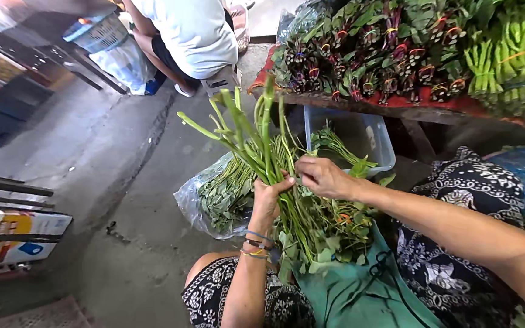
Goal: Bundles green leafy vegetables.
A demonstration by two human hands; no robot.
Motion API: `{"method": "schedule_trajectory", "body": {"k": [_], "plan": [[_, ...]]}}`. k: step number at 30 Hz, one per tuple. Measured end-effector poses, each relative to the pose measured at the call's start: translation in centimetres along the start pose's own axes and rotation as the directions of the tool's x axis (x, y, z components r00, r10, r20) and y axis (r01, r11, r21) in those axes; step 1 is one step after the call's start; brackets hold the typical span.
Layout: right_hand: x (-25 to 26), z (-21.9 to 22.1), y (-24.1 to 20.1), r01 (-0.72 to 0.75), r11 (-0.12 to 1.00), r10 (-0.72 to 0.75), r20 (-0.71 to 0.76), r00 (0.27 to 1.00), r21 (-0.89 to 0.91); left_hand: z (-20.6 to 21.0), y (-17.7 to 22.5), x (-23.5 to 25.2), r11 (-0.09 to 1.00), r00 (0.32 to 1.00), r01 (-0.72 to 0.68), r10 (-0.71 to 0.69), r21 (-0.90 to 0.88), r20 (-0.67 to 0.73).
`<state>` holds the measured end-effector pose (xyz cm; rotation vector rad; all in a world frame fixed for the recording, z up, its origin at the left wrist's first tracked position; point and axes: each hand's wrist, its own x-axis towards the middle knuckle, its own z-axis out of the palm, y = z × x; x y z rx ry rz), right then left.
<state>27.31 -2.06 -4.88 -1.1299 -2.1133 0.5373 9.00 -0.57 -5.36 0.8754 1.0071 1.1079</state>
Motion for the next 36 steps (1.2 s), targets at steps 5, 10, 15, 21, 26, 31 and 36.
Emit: {"method": "schedule_trajectory", "body": {"k": [5, 10, 15, 21, 26, 31, 36], "plan": [[0.9, -0.7, -0.2, -0.432, 0.751, 0.405, 0.169, 0.899, 0.5, -0.4, 0.4, 0.2, 0.982, 0.997, 0.077, -0.077, -0.171, 0.006], [0.9, -0.4, 0.1, -0.39, 0.718, 0.422, 0.085, 0.902, 0.577, 0.2, -0.1, 0.1, 0.986, 0.995, 0.096, -0.097, -0.134, -0.001], [1.3, -1.1, -0.6, -0.502, 0.666, 0.526, 0.129, 0.841, 0.552, 0.5, -0.4, -0.2, 0.995, 0.996, 0.089, -0.088, -0.047, 0.024], [2.1, -1.7, 1.3, -0.47, 0.527, 0.501, 0.189, 0.845, 0.708, 0.2, -0.6, -0.5, 0.983, 0.984, 0.157, -0.147, -0.095, 0.103], [2.6, -3.4, 1.6, -0.361, 0.647, 0.363, 0.145, 0.92, 0.672, -0.7, -0.5, -0.2, 0.924, 0.956, 0.26, -0.205, -0.281, 0.21], [1.9, -2.8, 0.5, -0.355, 0.902, 0.363, 0.014, 0.932, 0.248, -0.5, -0.9, 0.0, 0.921, 0.957, 0.277, -0.239, -0.273, 0.165], [0.8, -0.2, 1.7, -0.038, 0.985, -0.009, -0.27, 0.963, -0.169, 0.2, -0.5, -0.3, 0.931, 0.951, 0.294, -0.261, -0.216, 0.167]]}}
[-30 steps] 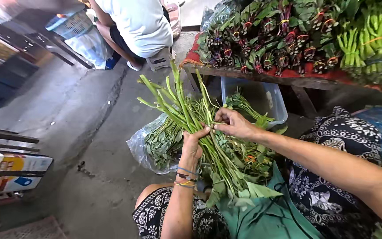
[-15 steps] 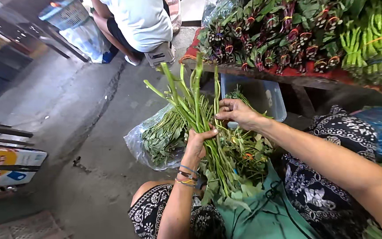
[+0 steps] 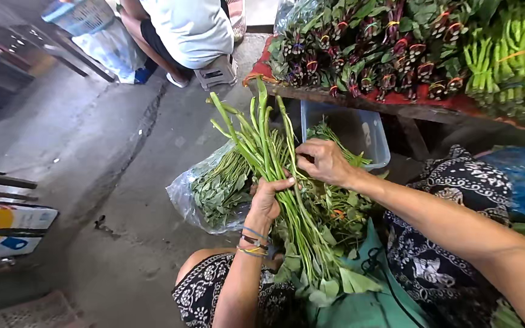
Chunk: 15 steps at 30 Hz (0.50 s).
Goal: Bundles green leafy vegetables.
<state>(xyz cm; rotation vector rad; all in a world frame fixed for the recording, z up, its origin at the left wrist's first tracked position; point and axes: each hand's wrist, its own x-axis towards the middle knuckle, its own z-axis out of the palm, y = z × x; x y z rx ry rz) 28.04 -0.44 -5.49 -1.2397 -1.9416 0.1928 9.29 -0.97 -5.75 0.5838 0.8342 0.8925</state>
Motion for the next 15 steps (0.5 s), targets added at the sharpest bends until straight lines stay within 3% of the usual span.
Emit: {"method": "schedule_trajectory", "body": {"k": [4, 6, 8, 9, 11, 13, 15], "plan": [[0.4, -0.1, 1.2, 0.266, 0.943, -0.278, -0.034, 0.96, -0.2, -0.3, 0.0, 0.0, 1.0, 0.999, 0.024, -0.023, -0.005, 0.047], [0.9, -0.7, 1.6, 0.275, 0.955, -0.277, -0.001, 0.961, -0.11, -0.7, 0.3, 0.0, 1.0, 0.998, 0.012, -0.01, -0.027, 0.055], [1.4, -1.8, 0.7, -0.002, 0.976, -0.024, 0.118, 0.993, 0.218, -1.0, 0.6, -0.1, 0.999, 0.998, -0.013, 0.016, -0.046, 0.054], [1.7, -2.4, 0.0, -0.224, 0.893, 0.13, 0.252, 0.959, 0.391, -1.0, 0.7, -0.1, 0.998, 0.999, -0.028, 0.03, -0.056, 0.036], [1.8, -2.8, -0.6, -0.501, 0.684, 0.217, 0.508, 0.834, 0.53, -1.0, 0.5, -0.2, 0.996, 0.997, -0.064, 0.062, -0.056, -0.036], [1.3, -2.4, -1.0, -0.526, 0.724, 0.199, 0.594, 0.78, 0.447, -0.8, 0.4, -0.2, 0.996, 0.991, -0.077, 0.071, -0.051, -0.11], [1.1, -1.8, -1.1, -0.45, 0.821, 0.199, 0.562, 0.803, 0.352, -0.7, 0.5, -0.1, 0.996, 0.989, -0.069, 0.06, -0.057, -0.138]]}}
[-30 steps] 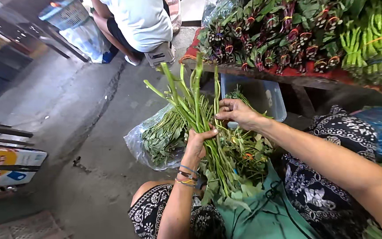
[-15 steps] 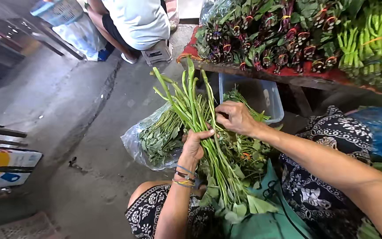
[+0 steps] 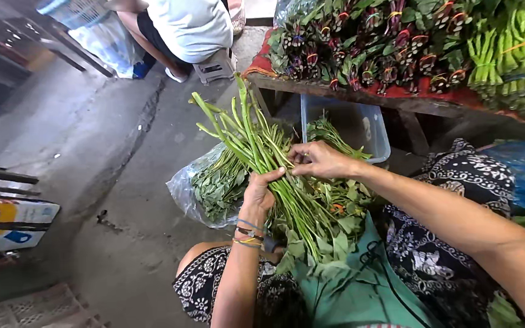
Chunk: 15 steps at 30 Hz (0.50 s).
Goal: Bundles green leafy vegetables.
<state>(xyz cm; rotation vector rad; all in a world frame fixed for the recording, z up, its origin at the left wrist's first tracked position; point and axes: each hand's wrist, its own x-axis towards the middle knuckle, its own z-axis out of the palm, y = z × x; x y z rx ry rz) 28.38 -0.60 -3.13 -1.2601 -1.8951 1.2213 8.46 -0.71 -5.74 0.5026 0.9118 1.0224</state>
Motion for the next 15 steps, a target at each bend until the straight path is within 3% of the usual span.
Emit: {"method": "schedule_trajectory", "body": {"k": [4, 9, 13, 15], "plan": [[0.7, -1.3, 0.5, 0.026, 0.998, -0.028, -0.033, 0.999, -0.052, -0.1, -0.1, 0.3, 0.999, 0.999, 0.044, -0.044, -0.032, -0.004], [0.6, -1.6, 0.5, 0.103, 0.972, -0.098, 0.033, 0.995, -0.213, -0.6, -0.3, 0.6, 0.994, 0.993, 0.089, -0.084, -0.068, 0.082], [0.5, -1.3, 0.6, 0.122, 0.956, -0.114, 0.047, 0.992, -0.267, -0.3, -0.4, 0.4, 0.995, 0.995, 0.087, -0.085, -0.055, 0.048], [0.4, -1.2, 0.9, 0.191, 0.934, -0.201, -0.001, 0.98, -0.303, -0.3, -0.4, 0.3, 0.997, 0.997, 0.068, -0.066, -0.027, 0.049]]}}
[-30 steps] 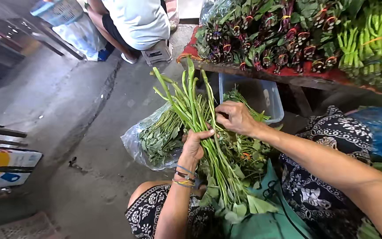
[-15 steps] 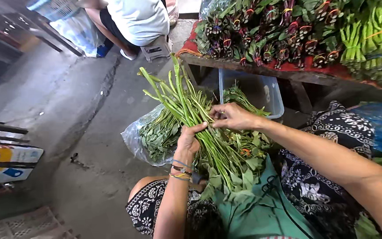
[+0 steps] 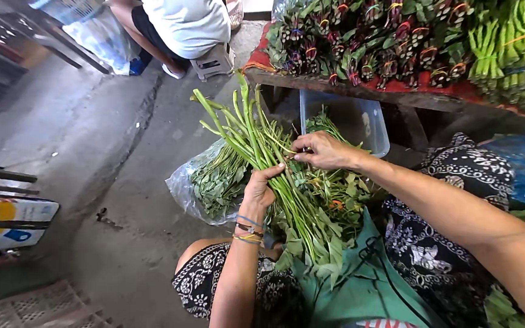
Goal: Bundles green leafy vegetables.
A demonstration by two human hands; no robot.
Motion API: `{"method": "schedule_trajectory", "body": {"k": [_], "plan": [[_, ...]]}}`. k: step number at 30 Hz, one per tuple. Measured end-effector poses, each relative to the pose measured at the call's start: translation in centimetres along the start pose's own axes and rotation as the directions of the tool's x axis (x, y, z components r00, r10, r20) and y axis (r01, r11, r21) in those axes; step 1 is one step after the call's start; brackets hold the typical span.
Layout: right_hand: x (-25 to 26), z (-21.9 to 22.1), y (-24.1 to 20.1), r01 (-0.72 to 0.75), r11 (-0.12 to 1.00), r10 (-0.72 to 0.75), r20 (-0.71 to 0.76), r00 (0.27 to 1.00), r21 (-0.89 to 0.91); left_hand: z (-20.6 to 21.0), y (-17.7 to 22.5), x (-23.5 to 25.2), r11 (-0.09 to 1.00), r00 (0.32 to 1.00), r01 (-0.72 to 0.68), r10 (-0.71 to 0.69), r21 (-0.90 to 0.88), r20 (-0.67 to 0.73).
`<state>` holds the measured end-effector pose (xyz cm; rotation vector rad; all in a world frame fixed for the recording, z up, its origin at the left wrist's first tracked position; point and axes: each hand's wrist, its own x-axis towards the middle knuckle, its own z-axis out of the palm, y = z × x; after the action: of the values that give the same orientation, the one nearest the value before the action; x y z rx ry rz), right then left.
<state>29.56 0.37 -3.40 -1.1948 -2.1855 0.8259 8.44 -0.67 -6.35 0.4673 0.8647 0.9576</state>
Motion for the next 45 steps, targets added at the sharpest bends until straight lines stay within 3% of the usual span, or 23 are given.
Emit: {"method": "schedule_trajectory", "body": {"k": [2, 4, 6, 10, 13, 15, 19, 20, 24, 25, 27, 28, 29, 30, 31, 32, 33, 36, 39, 43, 45], "plan": [[-0.2, 0.4, 0.6, 0.165, 0.974, -0.188, -0.144, 0.971, -0.157, 0.1, 0.2, -0.2, 0.999, 1.0, -0.014, 0.013, 0.048, 0.016], [-0.1, 0.4, 1.0, 0.297, 0.864, -0.408, -0.219, 0.886, -0.408, 0.0, 0.4, -0.3, 0.994, 0.999, -0.004, -0.002, 0.108, 0.05], [0.0, -0.5, 1.4, 0.3, 0.79, -0.484, -0.244, 0.84, -0.534, -0.2, 0.2, -0.3, 0.985, 0.993, 0.029, -0.048, 0.171, 0.108], [0.0, -4.0, 1.8, -0.026, 0.831, -0.298, -0.484, 0.823, -0.555, 0.1, 0.0, -1.0, 0.948, 0.982, 0.088, -0.134, 0.306, 0.132], [-0.3, -6.5, 1.9, -0.184, 0.88, -0.12, -0.579, 0.806, -0.439, 0.3, 0.9, -1.4, 0.926, 0.997, 0.017, -0.046, 0.378, 0.07], [-0.6, -6.6, 1.7, -0.198, 0.923, -0.009, -0.535, 0.845, -0.329, -0.1, 1.8, -1.4, 0.902, 0.998, -0.056, 0.055, 0.428, 0.015], [-0.6, -4.9, 1.1, -0.233, 0.972, 0.234, -0.284, 0.93, 0.038, -1.9, 4.1, -1.7, 0.868, 0.975, -0.165, 0.215, 0.469, -0.055], [-0.7, -4.1, 1.1, -0.229, 0.972, 0.235, -0.279, 0.931, 0.056, -2.2, 4.8, -1.6, 0.879, 0.963, -0.209, 0.261, 0.429, -0.066], [-2.0, 1.6, 1.0, -0.072, 0.995, 0.028, -0.496, 0.868, -0.069, -4.4, 7.4, -1.9, 0.909, 0.902, -0.381, 0.406, 0.171, -0.147], [-2.7, 3.7, 0.6, -0.106, 0.994, 0.086, -0.473, 0.877, -0.015, -5.1, 7.8, -2.3, 0.899, 0.885, -0.426, 0.437, 0.098, -0.161], [-4.3, 9.1, 0.7, -0.359, 0.899, 0.42, -0.259, 0.87, 0.252, -6.2, 7.9, -3.5, 0.87, 0.859, -0.492, 0.491, 0.028, -0.144], [-5.2, 11.9, 1.6, -0.548, 0.757, 0.594, -0.026, 0.804, 0.357, -6.6, 7.9, -4.0, 0.857, 0.851, -0.516, 0.511, -0.008, -0.123], [-6.4, 14.6, 2.9, -0.716, 0.604, 0.682, 0.238, 0.692, 0.35, -6.8, 8.1, -4.1, 0.843, 0.843, -0.535, 0.529, -0.057, -0.095], [-7.6, 17.4, 5.1, -0.814, 0.547, 0.698, 0.429, 0.573, 0.198, -6.8, 8.3, -4.2, 0.828, 0.835, -0.551, 0.547, -0.107, -0.066], [-8.4, 20.1, 7.2, -0.836, 0.547, 0.728, 0.518, 0.449, -0.044, -6.7, 8.6, -4.3, 0.81, 0.824, -0.564, 0.565, -0.16, -0.044], [-8.9, 22.4, 8.6, -0.8, 0.548, 0.763, 0.539, 0.357, -0.245, -6.9, 8.8, -4.3, 0.791, 0.813, -0.568, 0.583, -0.226, -0.005], [-9.8, 24.6, 10.1, -0.767, 0.541, 0.794, 0.512, 0.329, -0.345, -7.1, 8.9, -4.4, 0.772, 0.798, -0.562, 0.6, -0.298, 0.049], [-10.9, 28.5, 13.0, -0.855, 0.446, 0.872, 0.347, 0.346, -0.267, -7.2, 9.3, -4.4, 0.721, 0.723, -0.508, 0.654, -0.472, 0.221], [-10.1, 27.3, 9.9, -0.904, 0.383, 0.885, 0.355, 0.301, -0.189, -7.3, 9.4, -4.7, 0.694, 0.661, -0.425, 0.677, -0.582, 0.324], [-11.2, 27.6, 11.0, -0.887, 0.432, 0.876, 0.313, 0.368, -0.165, -7.6, 9.2, -4.4, 0.676, 0.588, -0.277, 0.681, -0.683, 0.436], [-12.2, 27.7, 10.0, -0.891, 0.452, 0.882, 0.165, 0.442, -0.031, -7.4, 9.1, -4.6, 0.684, 0.562, -0.256, 0.68, -0.683, 0.471]]}}
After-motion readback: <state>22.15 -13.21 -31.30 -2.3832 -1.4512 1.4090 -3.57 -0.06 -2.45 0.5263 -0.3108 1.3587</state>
